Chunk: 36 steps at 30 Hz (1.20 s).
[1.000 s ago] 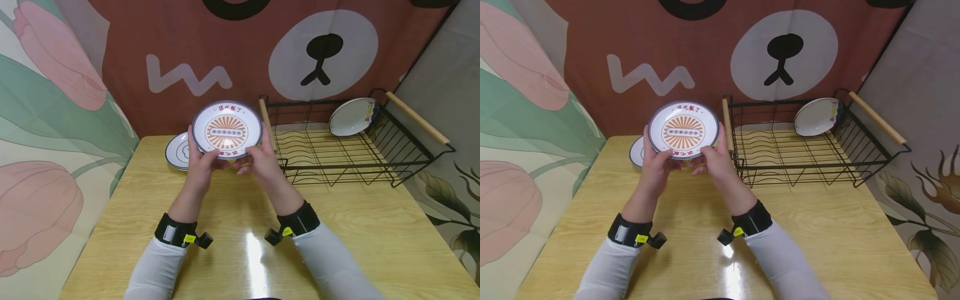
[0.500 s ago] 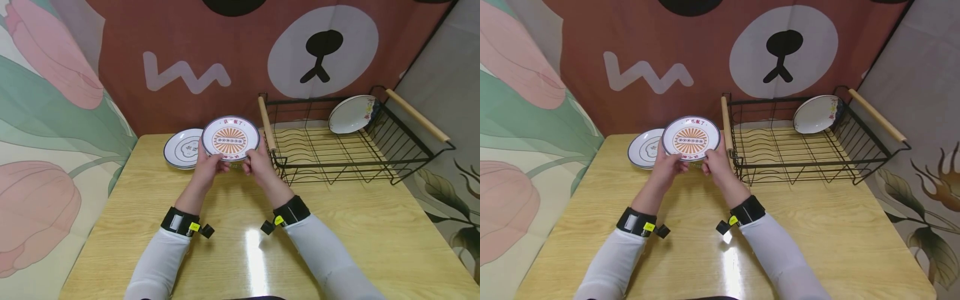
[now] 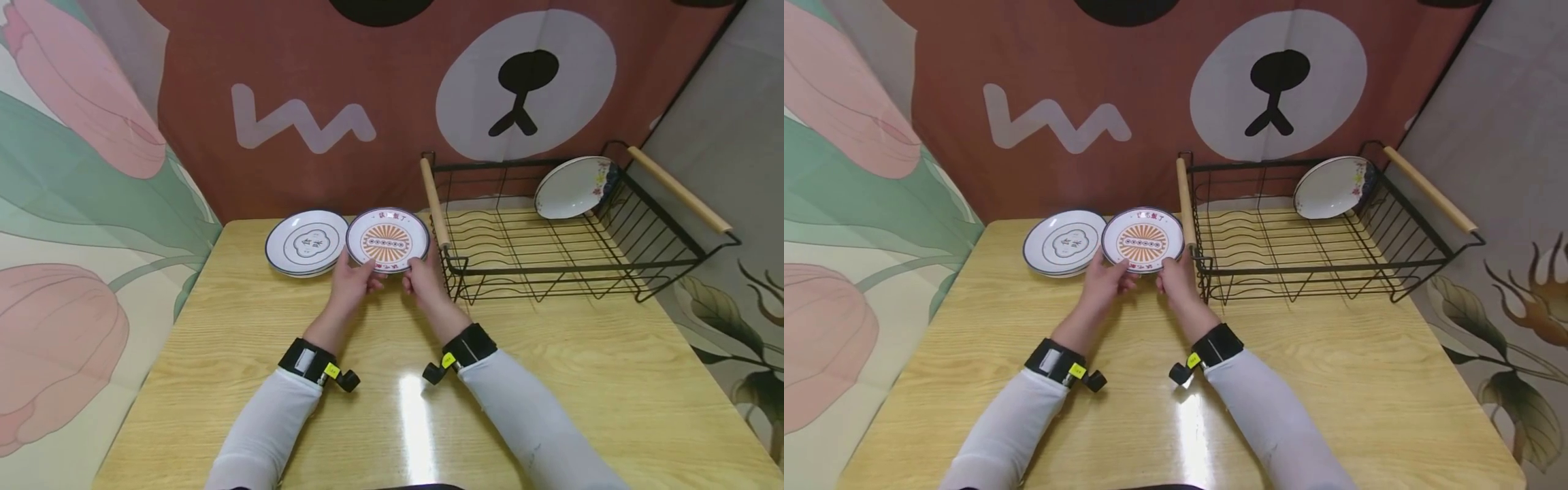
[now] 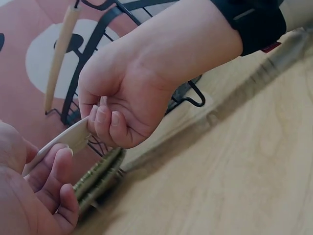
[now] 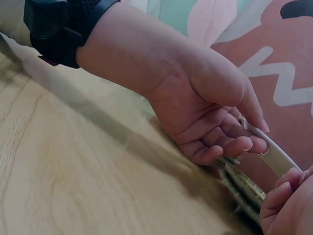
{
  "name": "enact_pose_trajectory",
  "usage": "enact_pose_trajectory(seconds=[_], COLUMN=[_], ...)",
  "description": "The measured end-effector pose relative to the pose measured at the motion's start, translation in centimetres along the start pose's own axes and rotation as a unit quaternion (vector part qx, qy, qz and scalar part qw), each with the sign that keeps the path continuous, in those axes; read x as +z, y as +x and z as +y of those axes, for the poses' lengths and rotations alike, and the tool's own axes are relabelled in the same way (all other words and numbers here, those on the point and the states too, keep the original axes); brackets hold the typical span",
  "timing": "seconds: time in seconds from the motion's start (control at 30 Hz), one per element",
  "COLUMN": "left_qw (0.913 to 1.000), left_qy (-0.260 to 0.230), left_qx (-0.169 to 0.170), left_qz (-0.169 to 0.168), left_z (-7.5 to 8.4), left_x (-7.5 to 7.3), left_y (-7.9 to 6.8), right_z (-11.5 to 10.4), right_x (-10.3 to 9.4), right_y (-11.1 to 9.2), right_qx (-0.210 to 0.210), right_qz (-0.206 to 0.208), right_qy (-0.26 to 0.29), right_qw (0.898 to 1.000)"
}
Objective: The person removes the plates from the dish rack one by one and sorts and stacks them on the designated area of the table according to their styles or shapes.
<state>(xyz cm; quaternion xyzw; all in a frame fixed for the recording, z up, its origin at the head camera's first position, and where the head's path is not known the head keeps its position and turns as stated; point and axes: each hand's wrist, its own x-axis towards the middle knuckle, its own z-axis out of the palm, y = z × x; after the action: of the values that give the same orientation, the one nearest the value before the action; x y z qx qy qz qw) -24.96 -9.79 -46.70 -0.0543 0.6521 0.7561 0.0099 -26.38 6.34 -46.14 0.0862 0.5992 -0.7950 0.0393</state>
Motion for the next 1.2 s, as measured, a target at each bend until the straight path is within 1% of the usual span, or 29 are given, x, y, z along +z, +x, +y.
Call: enact_pose_trajectory(seconds=[0.13,0.23,0.4,0.63,0.8,1.0,1.2], left_qw=[0.9997,0.9992,0.9983,0.9964,0.9965,0.9958,0.9949], left_qy=[0.005,0.008,0.001,-0.013,-0.006,-0.017,-0.007], left_qx=[-0.019,-0.032,-0.055,-0.084,-0.081,-0.073,-0.078], left_qz=[0.017,0.022,0.018,0.004,-0.022,-0.053,-0.062], left_z=[-0.6,-1.0,-1.4,-1.5,-1.7,-2.0,-2.0], left_x=[0.1,0.0,-0.2,-0.4,-0.6,-0.8,-1.0], left_y=[0.3,0.4,0.6,0.9,1.2,1.4,1.5], right_z=[0.6,1.0,1.4,1.7,1.9,2.0,2.1], right_x=[-0.2,-0.4,-0.6,-0.9,-1.1,-1.1,-1.1], right_y=[0.3,0.4,0.5,0.8,1.0,1.3,1.4], right_qx=[0.017,0.025,0.031,0.022,0.019,0.016,0.019], right_qz=[0.008,0.011,0.015,0.012,0.011,0.014,0.012], right_qy=[0.0,0.003,0.005,0.006,0.007,0.002,0.004], right_qw=[1.0,1.0,0.999,1.0,1.0,1.0,1.0])
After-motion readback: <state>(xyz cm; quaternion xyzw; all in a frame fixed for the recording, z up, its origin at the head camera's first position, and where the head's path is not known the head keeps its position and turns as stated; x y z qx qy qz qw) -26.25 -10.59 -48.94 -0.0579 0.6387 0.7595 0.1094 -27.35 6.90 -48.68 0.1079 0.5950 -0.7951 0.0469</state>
